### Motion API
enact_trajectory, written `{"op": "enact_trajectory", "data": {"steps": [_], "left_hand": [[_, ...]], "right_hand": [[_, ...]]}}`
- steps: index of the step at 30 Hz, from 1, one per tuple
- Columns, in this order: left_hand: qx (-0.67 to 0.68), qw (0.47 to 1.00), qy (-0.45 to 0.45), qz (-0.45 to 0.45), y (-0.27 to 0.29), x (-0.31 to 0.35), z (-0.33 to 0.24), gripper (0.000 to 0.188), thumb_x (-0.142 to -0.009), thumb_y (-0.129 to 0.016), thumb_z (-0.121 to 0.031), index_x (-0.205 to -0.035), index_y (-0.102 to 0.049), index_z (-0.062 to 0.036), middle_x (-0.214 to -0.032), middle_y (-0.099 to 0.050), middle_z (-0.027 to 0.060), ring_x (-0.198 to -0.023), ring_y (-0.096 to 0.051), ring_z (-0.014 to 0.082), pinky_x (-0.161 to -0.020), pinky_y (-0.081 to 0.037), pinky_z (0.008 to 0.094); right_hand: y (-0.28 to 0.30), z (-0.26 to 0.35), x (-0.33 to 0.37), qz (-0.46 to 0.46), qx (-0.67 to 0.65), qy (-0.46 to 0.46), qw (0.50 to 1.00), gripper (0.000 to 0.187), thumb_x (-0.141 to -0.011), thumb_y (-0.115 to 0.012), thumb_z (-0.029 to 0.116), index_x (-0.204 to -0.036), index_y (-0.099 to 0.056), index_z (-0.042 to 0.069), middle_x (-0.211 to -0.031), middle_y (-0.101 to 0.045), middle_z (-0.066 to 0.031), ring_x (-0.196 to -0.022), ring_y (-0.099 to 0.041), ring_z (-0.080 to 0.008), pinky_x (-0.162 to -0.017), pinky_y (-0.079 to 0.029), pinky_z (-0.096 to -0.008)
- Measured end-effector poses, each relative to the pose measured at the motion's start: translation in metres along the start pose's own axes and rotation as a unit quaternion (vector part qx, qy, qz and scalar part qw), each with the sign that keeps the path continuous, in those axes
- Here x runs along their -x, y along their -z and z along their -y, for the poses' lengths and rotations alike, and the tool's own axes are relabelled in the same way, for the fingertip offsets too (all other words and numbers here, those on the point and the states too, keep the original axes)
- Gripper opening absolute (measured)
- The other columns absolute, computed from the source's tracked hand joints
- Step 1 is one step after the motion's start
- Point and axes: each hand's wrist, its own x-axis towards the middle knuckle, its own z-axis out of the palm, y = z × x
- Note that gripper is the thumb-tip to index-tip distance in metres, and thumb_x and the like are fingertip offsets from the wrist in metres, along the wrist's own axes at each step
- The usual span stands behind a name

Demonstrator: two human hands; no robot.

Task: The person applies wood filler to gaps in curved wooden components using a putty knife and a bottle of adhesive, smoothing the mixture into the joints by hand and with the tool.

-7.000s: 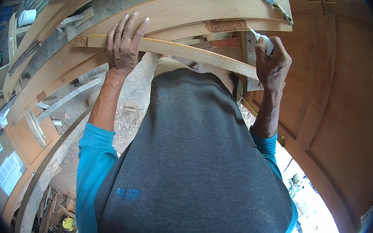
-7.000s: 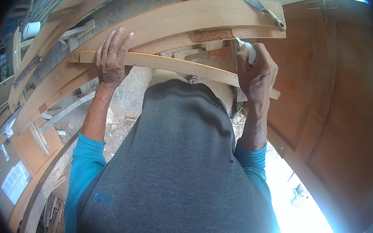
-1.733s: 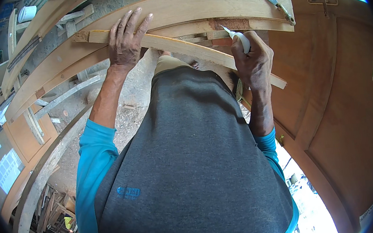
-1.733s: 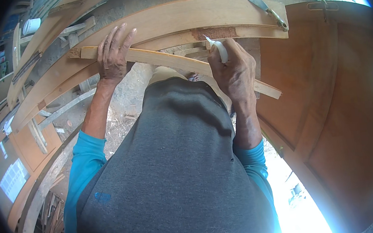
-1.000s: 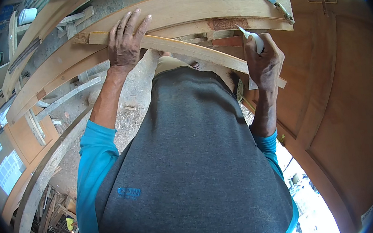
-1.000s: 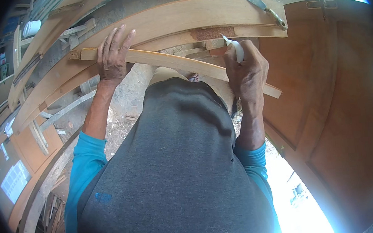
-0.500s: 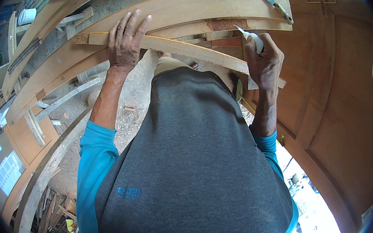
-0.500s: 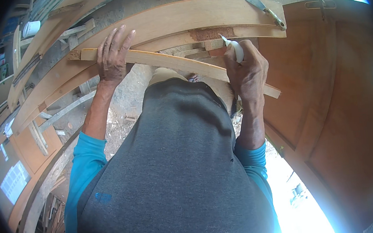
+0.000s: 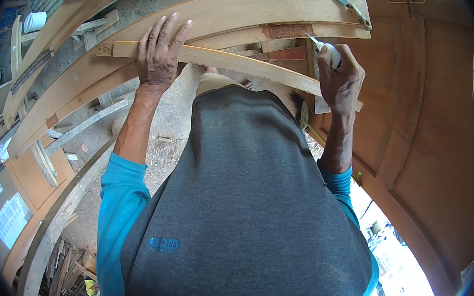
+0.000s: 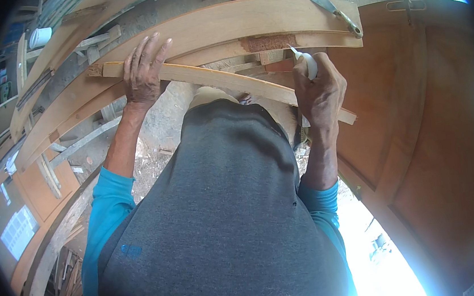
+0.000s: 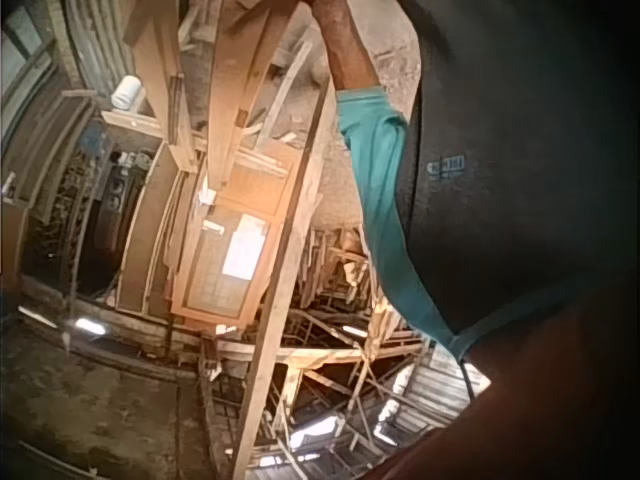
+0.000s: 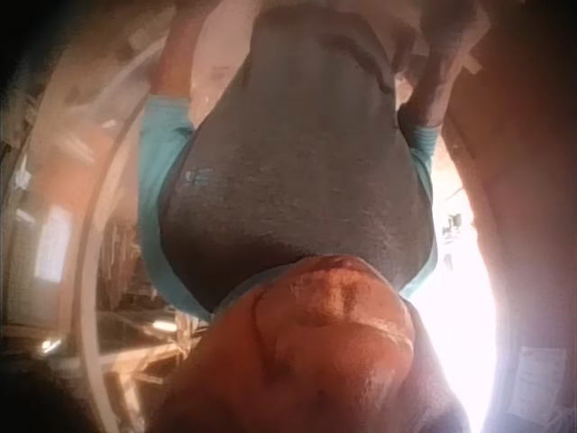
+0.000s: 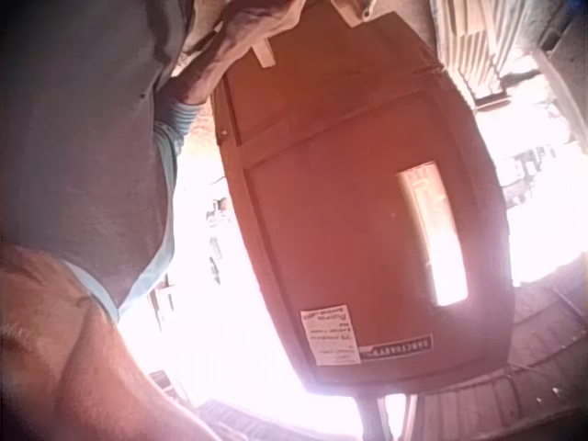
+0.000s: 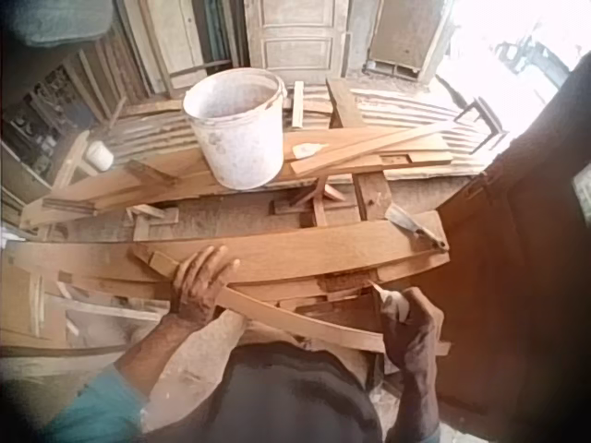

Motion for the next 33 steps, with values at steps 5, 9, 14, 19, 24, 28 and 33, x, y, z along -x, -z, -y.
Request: {"op": "enact_trajectory", "data": {"steps": [5,9,14,19,24,28,33], "left_hand": [[0.007,1.000,0.000,0.006,0.001,0.000,0.000,0.059,-0.103,-0.055,-0.015,-0.159,-0.057,-0.0321,-0.163,-0.055,0.0057,-0.145,-0.057,0.0282,-0.119,-0.045,0.0473],[0.019,0.999,-0.012,0.025,0.002,0.001,0.004,0.062,-0.100,-0.062,-0.020,-0.160,-0.056,-0.0297,-0.164,-0.053,0.0084,-0.147,-0.054,0.0313,-0.120,-0.043,0.0491],[0.084,0.996,-0.016,0.027,0.015,-0.004,-0.001,0.078,-0.093,-0.073,-0.057,-0.162,-0.054,-0.0253,-0.166,-0.051,0.0115,-0.151,-0.050,0.0360,-0.119,-0.041,0.0510],[0.066,0.997,-0.018,0.032,0.008,-0.002,0.003,0.091,-0.088,-0.070,-0.074,-0.162,-0.055,-0.0234,-0.166,-0.051,0.0130,-0.151,-0.049,0.0375,-0.120,-0.040,0.0520],[0.055,0.998,-0.026,0.007,0.006,-0.003,0.001,0.089,-0.089,-0.069,-0.075,-0.160,-0.056,-0.0222,-0.165,-0.052,0.0134,-0.150,-0.050,0.0360,-0.118,-0.041,0.0515],[0.046,0.999,-0.028,0.008,0.006,-0.005,0.001,0.088,-0.093,-0.061,-0.078,-0.159,-0.057,-0.0216,-0.162,-0.054,0.0141,-0.147,-0.053,0.0381,-0.117,-0.043,0.0533],[0.044,0.999,-0.028,0.014,0.009,-0.005,0.000,0.087,-0.090,-0.068,-0.073,-0.160,-0.057,-0.0219,-0.163,-0.054,0.0136,-0.147,-0.053,0.0380,-0.116,-0.044,0.0531]], "right_hand": [[0.002,0.000,0.004,-0.028,-0.056,-0.049,0.997,0.018,-0.101,-0.074,0.018,-0.097,-0.072,0.001,-0.071,-0.064,-0.0052,-0.065,-0.058,-0.0083,-0.061,-0.050,-0.0305],[0.006,-0.009,0.005,-0.080,-0.186,-0.131,0.971,0.024,-0.104,-0.074,0.022,-0.100,-0.074,-0.002,-0.078,-0.067,-0.0023,-0.069,-0.056,-0.0055,-0.060,-0.045,-0.0272],[0.019,-0.028,0.008,-0.074,-0.435,-0.207,0.873,0.024,-0.108,-0.070,0.020,-0.116,-0.073,-0.003,-0.082,-0.070,-0.0038,-0.070,-0.059,-0.0072,-0.062,-0.044,-0.0236],[0.018,-0.047,0.005,-0.055,-0.554,-0.160,0.815,0.031,-0.108,-0.066,0.013,-0.134,-0.060,-0.002,-0.113,-0.075,-0.0159,-0.084,-0.073,-0.0150,-0.070,-0.059,-0.0271],[0.019,-0.060,-0.025,-0.027,-0.576,-0.160,0.801,0.031,-0.106,-0.067,0.009,-0.136,-0.060,0.001,-0.119,-0.074,-0.0155,-0.091,-0.077,-0.0174,-0.074,-0.063,-0.0278],[0.013,-0.076,-0.063,-0.017,-0.514,-0.166,0.841,0.021,-0.106,-0.071,0.013,-0.125,-0.066,0.004,-0.108,-0.073,-0.0080,-0.087,-0.073,-0.0134,-0.072,-0.060,-0.0259],[0.000,-0.131,-0.112,-0.066,-0.192,-0.106,0.973,0.024,-0.107,-0.074,0.025,-0.118,-0.067,0.005,-0.092,-0.068,-0.0035,-0.080,-0.066,-0.0126,-0.072,-0.057,-0.0330]]}}
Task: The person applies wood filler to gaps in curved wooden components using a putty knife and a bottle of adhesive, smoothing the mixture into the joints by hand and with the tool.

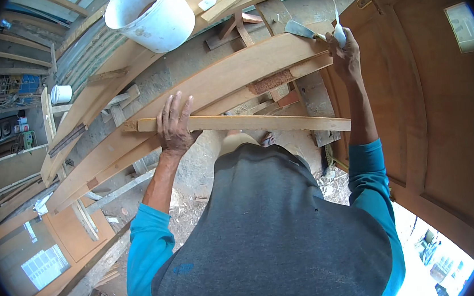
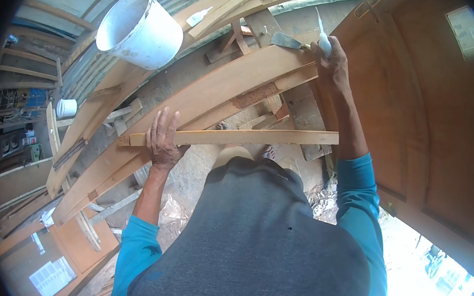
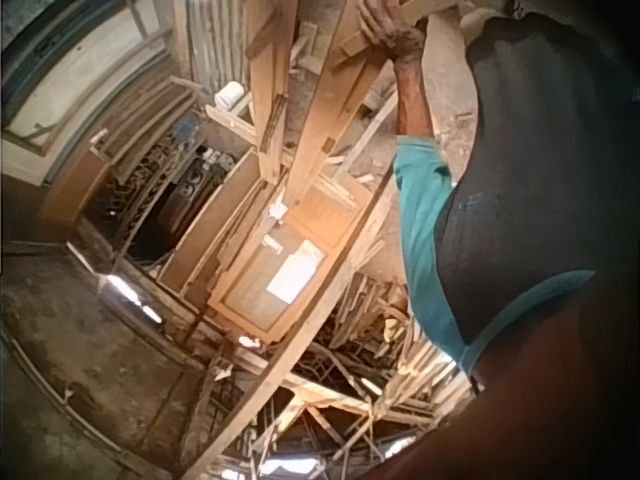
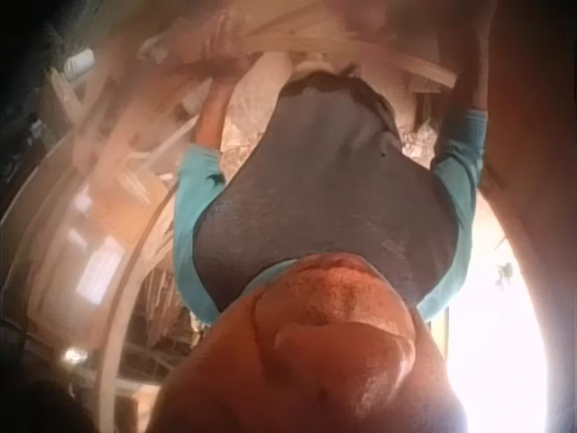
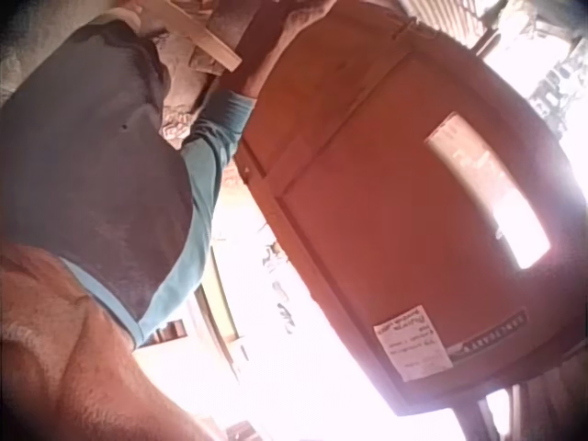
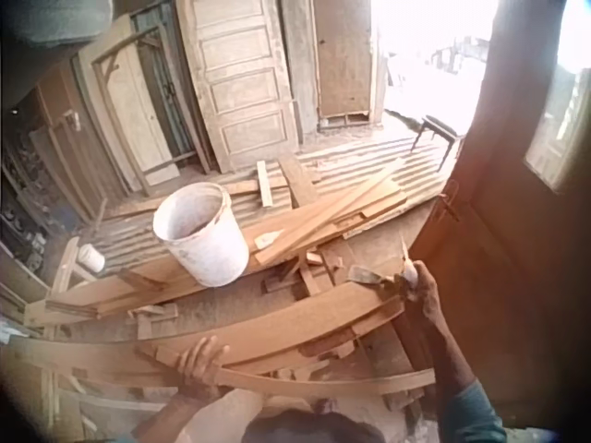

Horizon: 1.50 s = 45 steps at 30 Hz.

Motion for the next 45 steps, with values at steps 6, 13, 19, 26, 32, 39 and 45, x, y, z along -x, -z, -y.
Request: {"op": "enact_trajectory", "data": {"steps": [6,13,19,26,32,39,45], "left_hand": [[0.013,1.000,0.009,0.000,0.000,0.000,-0.001,0.086,-0.088,-0.073,-0.068,-0.160,-0.057,-0.0221,-0.164,-0.053,0.0135,-0.148,-0.053,0.0378,-0.116,-0.044,0.0526],[0.025,0.999,0.020,0.031,0.002,0.000,0.000,0.083,-0.090,-0.074,-0.065,-0.159,-0.057,-0.0225,-0.164,-0.053,0.0149,-0.148,-0.052,0.0377,-0.118,-0.043,0.0528],[0.035,0.998,0.032,0.031,0.006,-0.001,-0.002,0.076,-0.093,-0.073,-0.056,-0.159,-0.057,-0.0222,-0.164,-0.052,0.0159,-0.149,-0.051,0.0377,-0.119,-0.044,0.0529],[0.055,0.997,0.037,0.036,0.013,-0.006,-0.002,0.064,-0.097,-0.069,-0.042,-0.157,-0.059,-0.0215,-0.164,-0.054,0.0162,-0.148,-0.053,0.0375,-0.118,-0.045,0.0523],[0.069,0.996,0.044,0.018,0.011,-0.006,-0.002,0.057,-0.100,-0.061,-0.027,-0.157,-0.060,-0.0215,-0.162,-0.056,0.0165,-0.148,-0.054,0.0371,-0.119,-0.045,0.0518],[0.060,0.997,0.045,0.027,0.003,0.001,0.000,0.057,-0.100,-0.056,-0.015,-0.156,-0.061,-0.0236,-0.163,-0.055,0.0144,-0.146,-0.057,0.0348,-0.118,-0.046,0.0504],[0.075,0.995,0.052,0.032,0.007,-0.001,-0.002,0.058,-0.100,-0.055,-0.012,-0.156,-0.062,-0.0231,-0.164,-0.054,0.0149,-0.148,-0.054,0.0367,-0.119,-0.046,0.0519]], "right_hand": [[0.007,-0.029,-0.017,0.018,0.229,0.104,0.968,0.033,-0.101,-0.076,0.037,-0.118,-0.070,0.009,-0.115,-0.076,-0.0162,-0.114,-0.069,-0.0371,-0.095,-0.052,-0.0518],[0.004,-0.020,0.000,0.061,0.239,0.147,0.958,0.028,-0.099,-0.078,0.031,-0.114,-0.071,0.008,-0.117,-0.076,-0.0140,-0.118,-0.067,-0.0356,-0.101,-0.049,-0.0493],[-0.006,-0.014,-0.014,0.027,0.212,0.128,0.968,0.022,-0.100,-0.078,0.020,-0.116,-0.071,0.008,-0.117,-0.075,-0.0126,-0.107,-0.070,-0.0367,-0.091,-0.054,-0.0496],[-0.092,0.049,-0.130,0.086,0.200,0.156,0.963,0.026,-0.101,-0.077,0.031,-0.116,-0.073,0.010,-0.099,-0.076,-0.0170,-0.092,-0.072,-0.0387,-0.081,-0.055,-0.0473],[-0.162,0.054,-0.210,0.157,0.173,0.144,0.961,0.030,-0.101,-0.077,0.038,-0.113,-0.072,0.010,-0.097,-0.075,-0.0192,-0.092,-0.072,-0.0400,-0.080,-0.053,-0.0486],[-0.179,0.026,-0.243,0.237,0.206,0.194,0.929,0.029,-0.103,-0.074,0.035,-0.116,-0.072,0.009,-0.097,-0.075,-0.0184,-0.092,-0.073,-0.0359,-0.082,-0.053,-0.0465],[-0.167,0.053,-0.225,0.221,0.186,0.153,0.945,0.031,-0.101,-0.077,0.034,-0.116,-0.072,0.008,-0.093,-0.073,-0.0155,-0.086,-0.070,-0.0304,-0.081,-0.051,-0.0447]]}}
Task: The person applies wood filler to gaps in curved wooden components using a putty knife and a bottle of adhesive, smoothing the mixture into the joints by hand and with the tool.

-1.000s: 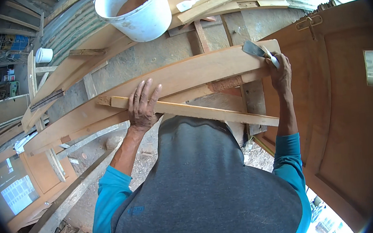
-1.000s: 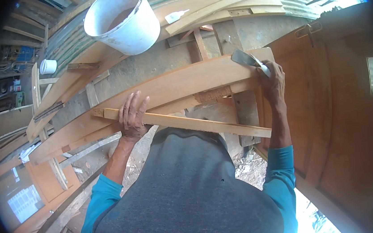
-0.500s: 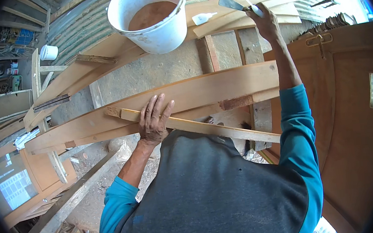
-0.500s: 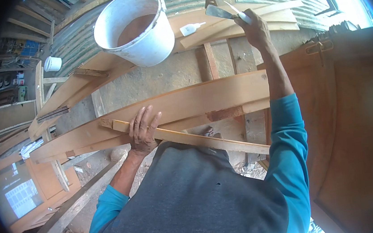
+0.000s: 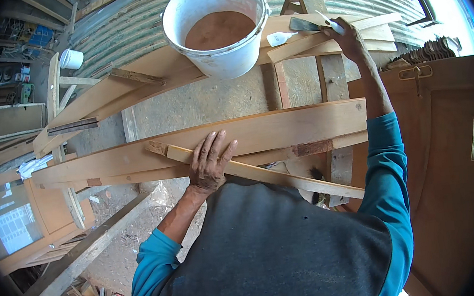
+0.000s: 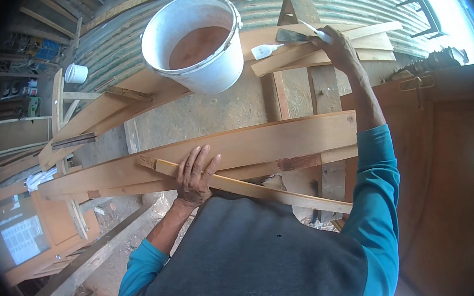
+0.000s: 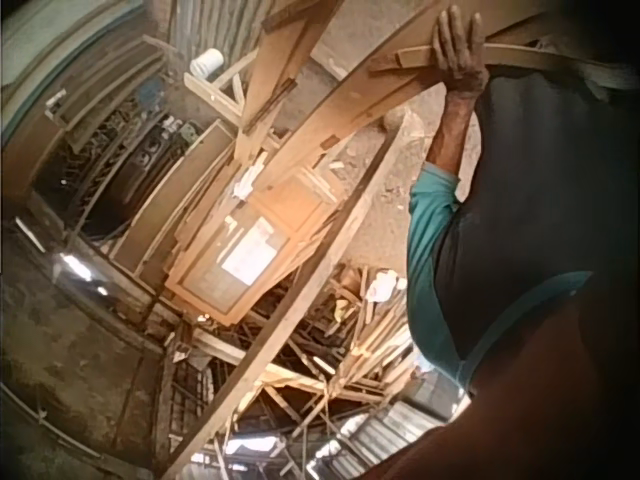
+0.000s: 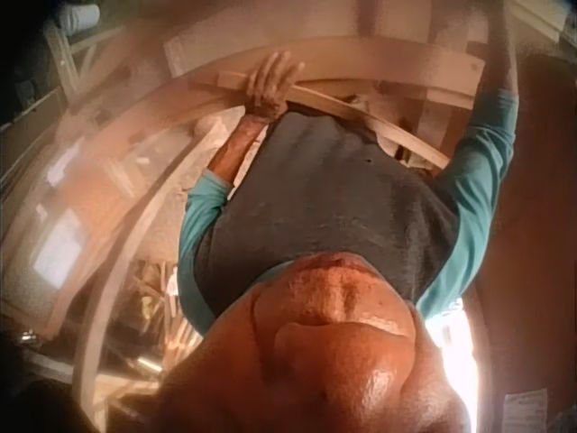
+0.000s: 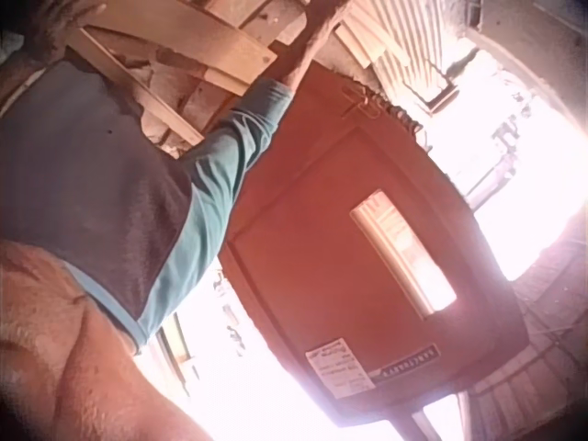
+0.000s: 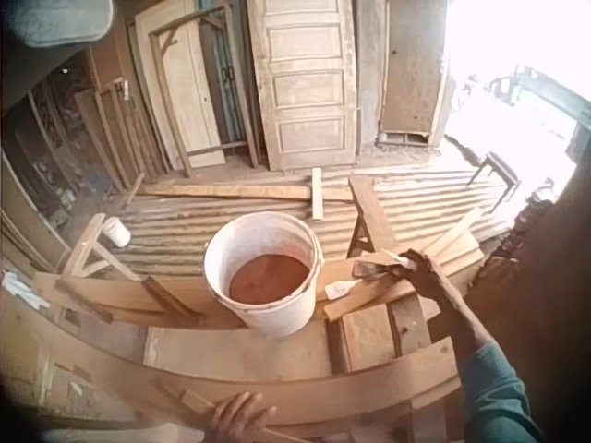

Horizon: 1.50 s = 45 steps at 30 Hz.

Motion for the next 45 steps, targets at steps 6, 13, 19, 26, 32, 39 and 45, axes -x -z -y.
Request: {"op": "enact_trajectory", "data": {"steps": [6,13,19,26,32,39,45], "left_hand": [[-0.062,0.998,-0.021,0.024,-0.002,0.002,0.003,0.061,-0.100,-0.056,-0.015,-0.160,-0.057,-0.0249,-0.166,-0.051,0.0152,-0.150,-0.050,0.0364,-0.119,-0.044,0.0527],[0.024,0.999,-0.046,0.014,0.005,-0.004,0.001,0.066,-0.098,-0.071,-0.032,-0.162,-0.056,-0.0229,-0.166,-0.049,0.0172,-0.153,-0.046,0.0386,-0.122,-0.038,0.0563],[-0.109,0.991,-0.066,0.029,-0.007,0.008,0.012,0.070,-0.099,-0.055,-0.005,-0.167,-0.048,-0.0230,-0.171,-0.043,0.0167,-0.155,-0.043,0.0386,-0.125,-0.035,0.0562],[-0.115,0.989,-0.079,0.044,-0.002,0.004,0.014,0.078,-0.094,-0.062,-0.004,-0.168,-0.046,-0.0236,-0.170,-0.044,0.0190,-0.152,-0.048,0.0420,-0.122,-0.039,0.0581],[-0.042,0.989,-0.070,0.120,0.029,-0.023,0.013,0.093,-0.079,-0.079,-0.006,-0.166,-0.048,-0.0174,-0.166,-0.049,0.0223,-0.151,-0.049,0.0422,-0.122,-0.043,0.0523],[0.029,0.969,-0.074,0.232,0.063,-0.061,0.021,0.102,-0.069,-0.082,-0.006,-0.164,-0.046,-0.0089,-0.163,-0.051,0.0251,-0.149,-0.051,0.0423,-0.124,-0.044,0.0475],[0.056,0.962,-0.069,0.258,0.071,-0.070,0.023,0.100,-0.069,-0.083,-0.007,-0.163,-0.047,-0.0069,-0.162,-0.052,0.0240,-0.149,-0.052,0.0406,-0.124,-0.044,0.0465]], "right_hand": [[0.018,0.006,0.046,-0.064,-0.270,-0.060,0.959,0.032,-0.096,-0.086,0.033,-0.107,-0.071,0.006,-0.084,-0.067,-0.0002,-0.078,-0.062,-0.0126,-0.072,-0.050,-0.0314],[0.030,0.047,0.160,-0.031,-0.616,-0.094,0.782,0.021,-0.111,-0.067,0.029,-0.114,-0.066,0.008,-0.102,-0.071,-0.0058,-0.087,-0.061,-0.0110,-0.066,-0.046,-0.0262],[0.024,0.065,0.273,-0.023,-0.458,-0.161,0.874,0.023,-0.110,-0.061,0.023,-0.121,-0.065,0.003,-0.104,-0.072,-0.0082,-0.090,-0.066,-0.0132,-0.072,-0.053,-0.0286],[0.021,0.094,0.370,-0.045,-0.310,-0.166,0.935,0.027,-0.110,-0.064,0.015,-0.131,-0.060,-0.002,-0.099,-0.074,-0.0112,-0.087,-0.072,-0.0156,-0.080,-0.061,-0.0342],[0.048,0.117,0.399,-0.158,-0.254,-0.137,0.944,0.030,-0.109,-0.068,0.015,-0.137,-0.065,0.003,-0.100,-0.076,-0.0110,-0.088,-0.073,-0.0140,-0.078,-0.059,-0.0331],[0.057,0.140,0.396,-0.264,-0.140,-0.114,0.948,0.035,-0.110,-0.070,0.027,-0.138,-0.065,0.007,-0.114,-0.078,-0.0134,-0.101,-0.075,-0.0227,-0.088,-0.059,-0.0379],[0.048,0.144,0.381,-0.264,-0.140,-0.156,0.942,0.033,-0.111,-0.068,0.024,-0.139,-0.063,0.007,-0.114,-0.077,-0.0155,-0.101,-0.076,-0.0274,-0.087,-0.059,-0.0402]]}}
